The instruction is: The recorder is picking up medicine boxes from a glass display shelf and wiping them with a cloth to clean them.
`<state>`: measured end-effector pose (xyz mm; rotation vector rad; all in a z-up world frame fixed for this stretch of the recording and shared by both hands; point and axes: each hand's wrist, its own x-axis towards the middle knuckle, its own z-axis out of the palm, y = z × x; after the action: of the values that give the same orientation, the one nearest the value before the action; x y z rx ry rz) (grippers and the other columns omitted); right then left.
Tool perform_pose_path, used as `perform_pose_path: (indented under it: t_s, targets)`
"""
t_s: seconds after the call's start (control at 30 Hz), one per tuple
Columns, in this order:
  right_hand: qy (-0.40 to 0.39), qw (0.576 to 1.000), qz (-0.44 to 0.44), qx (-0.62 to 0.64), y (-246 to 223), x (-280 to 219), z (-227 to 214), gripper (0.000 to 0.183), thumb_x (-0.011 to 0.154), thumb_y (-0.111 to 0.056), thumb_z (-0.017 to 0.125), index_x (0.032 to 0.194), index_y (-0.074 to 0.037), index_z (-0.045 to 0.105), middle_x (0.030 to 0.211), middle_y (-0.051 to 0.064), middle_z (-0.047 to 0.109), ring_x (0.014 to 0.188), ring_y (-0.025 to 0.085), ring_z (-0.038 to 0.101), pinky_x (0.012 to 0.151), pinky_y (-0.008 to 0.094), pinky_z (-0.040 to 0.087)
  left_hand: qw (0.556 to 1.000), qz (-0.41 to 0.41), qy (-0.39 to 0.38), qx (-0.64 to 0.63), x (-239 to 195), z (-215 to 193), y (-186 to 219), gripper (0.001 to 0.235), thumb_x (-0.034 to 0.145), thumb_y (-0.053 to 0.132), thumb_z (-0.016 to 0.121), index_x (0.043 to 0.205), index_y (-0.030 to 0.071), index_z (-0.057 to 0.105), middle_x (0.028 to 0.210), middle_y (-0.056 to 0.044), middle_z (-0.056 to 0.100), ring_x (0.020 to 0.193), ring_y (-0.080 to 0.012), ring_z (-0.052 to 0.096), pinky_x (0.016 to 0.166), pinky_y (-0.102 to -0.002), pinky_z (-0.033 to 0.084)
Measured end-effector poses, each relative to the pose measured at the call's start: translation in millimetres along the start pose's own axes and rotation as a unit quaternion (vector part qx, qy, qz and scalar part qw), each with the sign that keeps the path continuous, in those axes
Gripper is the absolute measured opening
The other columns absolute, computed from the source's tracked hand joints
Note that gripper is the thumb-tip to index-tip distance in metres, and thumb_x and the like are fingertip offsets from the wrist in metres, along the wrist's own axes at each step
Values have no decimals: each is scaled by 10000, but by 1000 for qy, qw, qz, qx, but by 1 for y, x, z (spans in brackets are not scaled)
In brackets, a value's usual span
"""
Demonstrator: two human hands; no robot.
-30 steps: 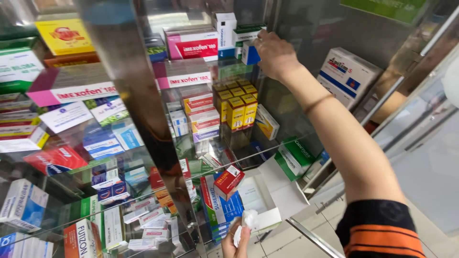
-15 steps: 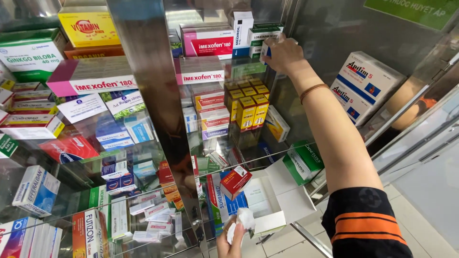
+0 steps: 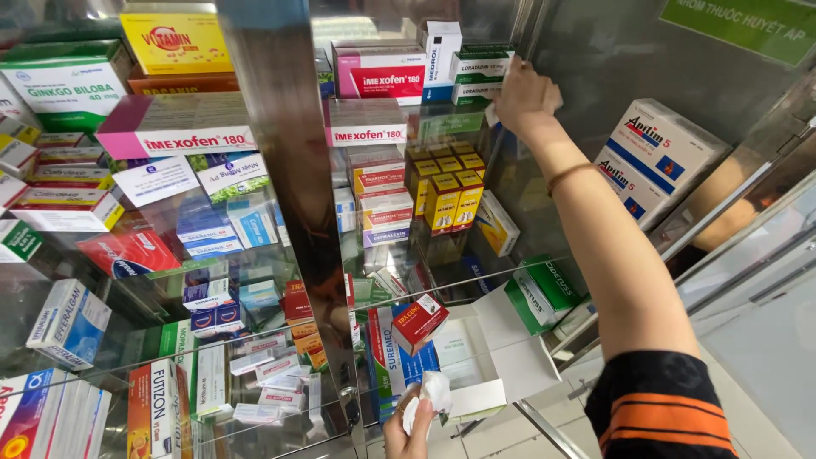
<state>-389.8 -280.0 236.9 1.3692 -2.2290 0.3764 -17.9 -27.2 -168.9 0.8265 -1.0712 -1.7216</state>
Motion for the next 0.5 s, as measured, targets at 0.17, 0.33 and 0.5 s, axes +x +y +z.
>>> perform_pose_path:
  t_s: [0.17,0.33,0.5]
  targets:
    - [-51,994,-43,86,-12,-62,-87,387,974,-331,697,1213,-50,578,1104,146,730,905,330,739,839,459,569,999,26,-21,-6,2,-2,1,443,926,194,665,1272,-82,674,1167,-208,770,1055,-232,733,905,-350,583]
    - [-224,934,-107,258,-17,-137,-172,218,966,-217,690,1107,-73,606,952,78,746,751,221,755,694,383,605,999,26,-19,7,-10,19,29,420,948,209,649,1265,-64,682,1147,-193,786,1042,-207,748,903,-339,594]
    - [-220,808,-352,419,12,-165,-163,166,954,-160,649,1068,-53,594,1238,72,656,1100,165,658,879,297,580,997,24,-66,-15,-23,35,55,374,971,207,626,1210,-73,688,1132,-129,737,1047,-161,688,935,-336,557]
